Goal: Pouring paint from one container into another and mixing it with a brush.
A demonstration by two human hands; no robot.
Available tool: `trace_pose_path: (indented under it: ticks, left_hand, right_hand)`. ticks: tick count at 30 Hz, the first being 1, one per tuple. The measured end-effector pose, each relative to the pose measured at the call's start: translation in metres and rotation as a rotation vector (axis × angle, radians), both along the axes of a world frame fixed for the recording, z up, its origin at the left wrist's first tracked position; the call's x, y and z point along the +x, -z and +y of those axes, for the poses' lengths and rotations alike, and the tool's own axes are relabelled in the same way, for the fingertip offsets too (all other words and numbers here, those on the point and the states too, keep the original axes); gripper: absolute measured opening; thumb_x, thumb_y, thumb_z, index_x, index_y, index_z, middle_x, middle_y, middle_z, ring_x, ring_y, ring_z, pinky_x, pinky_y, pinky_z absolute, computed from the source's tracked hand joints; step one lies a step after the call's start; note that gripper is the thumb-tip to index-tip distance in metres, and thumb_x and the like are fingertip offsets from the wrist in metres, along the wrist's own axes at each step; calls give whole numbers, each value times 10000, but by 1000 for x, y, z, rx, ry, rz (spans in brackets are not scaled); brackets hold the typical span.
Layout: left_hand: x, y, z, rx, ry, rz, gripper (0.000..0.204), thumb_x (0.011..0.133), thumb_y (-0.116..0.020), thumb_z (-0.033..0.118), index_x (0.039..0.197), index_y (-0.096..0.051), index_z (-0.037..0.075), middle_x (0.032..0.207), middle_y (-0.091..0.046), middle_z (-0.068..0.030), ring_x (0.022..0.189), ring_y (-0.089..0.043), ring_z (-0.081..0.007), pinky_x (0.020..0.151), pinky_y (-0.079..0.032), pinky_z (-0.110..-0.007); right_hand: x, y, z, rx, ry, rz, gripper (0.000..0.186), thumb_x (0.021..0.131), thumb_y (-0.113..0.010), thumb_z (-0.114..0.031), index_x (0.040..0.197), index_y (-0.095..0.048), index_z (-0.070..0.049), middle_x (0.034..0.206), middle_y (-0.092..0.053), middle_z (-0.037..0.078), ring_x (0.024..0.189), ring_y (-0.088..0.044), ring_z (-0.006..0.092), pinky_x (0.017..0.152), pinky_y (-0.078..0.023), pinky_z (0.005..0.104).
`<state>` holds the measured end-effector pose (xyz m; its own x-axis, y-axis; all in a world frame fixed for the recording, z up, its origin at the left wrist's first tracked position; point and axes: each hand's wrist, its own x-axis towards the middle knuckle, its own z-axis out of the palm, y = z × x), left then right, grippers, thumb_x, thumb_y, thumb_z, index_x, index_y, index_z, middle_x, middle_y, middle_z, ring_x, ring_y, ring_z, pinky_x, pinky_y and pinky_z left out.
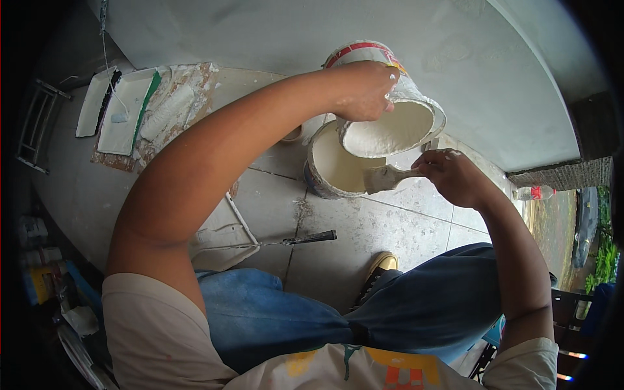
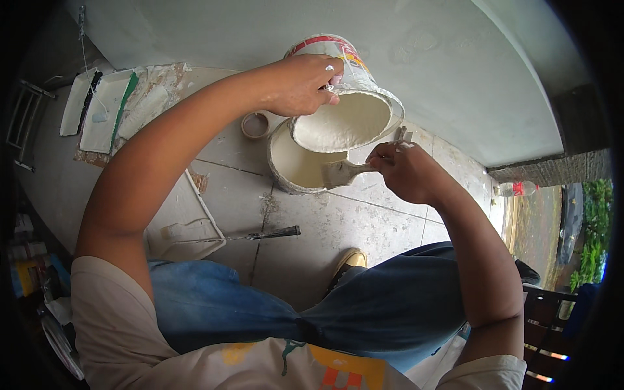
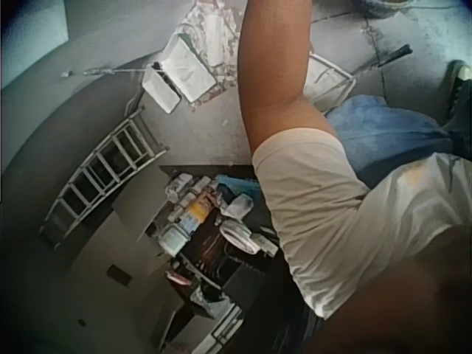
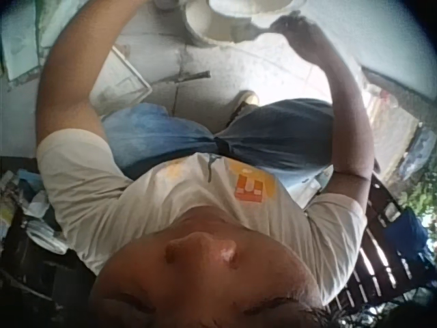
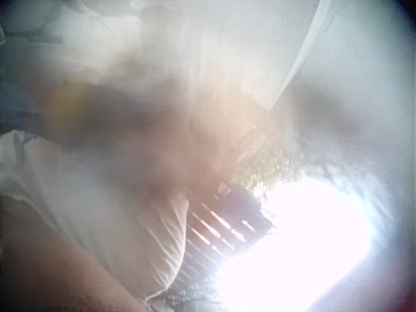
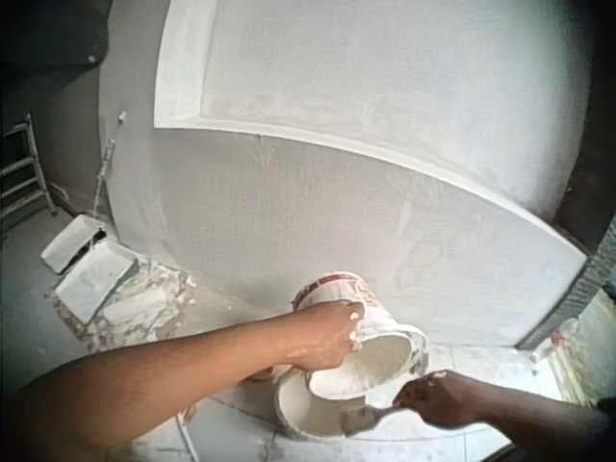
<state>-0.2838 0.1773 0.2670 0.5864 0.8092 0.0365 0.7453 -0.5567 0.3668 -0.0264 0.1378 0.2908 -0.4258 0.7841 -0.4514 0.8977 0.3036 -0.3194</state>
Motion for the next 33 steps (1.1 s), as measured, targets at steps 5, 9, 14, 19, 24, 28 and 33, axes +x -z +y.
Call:
trace_pose_path:
  ticks: [5,9,14,19,24,28,33]
  left_hand:
    - [1,0,12,25,20,3,343,981,-624,252,1117,-528,-49,1093,-612,-216,982,-601,-370,862,-461,-447]
    - [3,-17,9,-121,-100,-15,332,980,-626,276,1082,-530,-25,1023,-611,-185,905,-594,-313,820,-461,-420]
    - [5,-25,10,-165,-111,2,328,981,-613,303,1064,-526,-2,942,-596,-158,864,-578,-278,795,-457,-407]
    - [3,-23,15,-83,-91,5,339,975,-615,328,1039,-521,9,906,-583,-146,844,-563,-275,786,-452,-402]
    - [8,-24,18,-42,-82,45,327,972,-619,333,1020,-505,30,883,-559,-137,821,-539,-282,779,-436,-409]
    - [7,-22,19,-78,-89,-5,330,975,-618,336,1034,-500,33,884,-554,-133,820,-535,-283,777,-429,-414]
    - [10,-24,16,-120,-124,58,348,974,-624,367,1062,-500,53,913,-562,-132,840,-539,-275,785,-431,-415]
  right_hand:
    - [22,23,19,-132,37,59,315,1054,-516,-245,1214,-660,-15,1113,-713,183,1007,-667,263,915,-501,376]
    - [29,26,13,-113,10,218,277,1050,-520,-202,1195,-669,-18,1023,-717,136,890,-613,202,843,-499,351]
    - [34,37,14,-164,94,261,266,1058,-519,-207,1229,-657,-58,780,-552,12,620,-512,86,560,-440,273]
    - [31,27,14,-322,229,300,291,1069,-511,-249,1241,-643,-55,736,-452,-32,547,-393,60,483,-344,253]
    - [35,33,11,-520,414,479,290,1083,-479,-231,1244,-626,-40,696,-366,-38,578,-355,56,491,-327,248]
    - [36,39,5,-436,324,387,272,1076,-507,-225,1250,-622,-49,706,-513,10,629,-508,99,535,-413,286]
    - [52,63,2,294,-463,259,277,1041,-583,-189,1309,-615,-130,1091,-739,168,946,-728,311,804,-576,408]
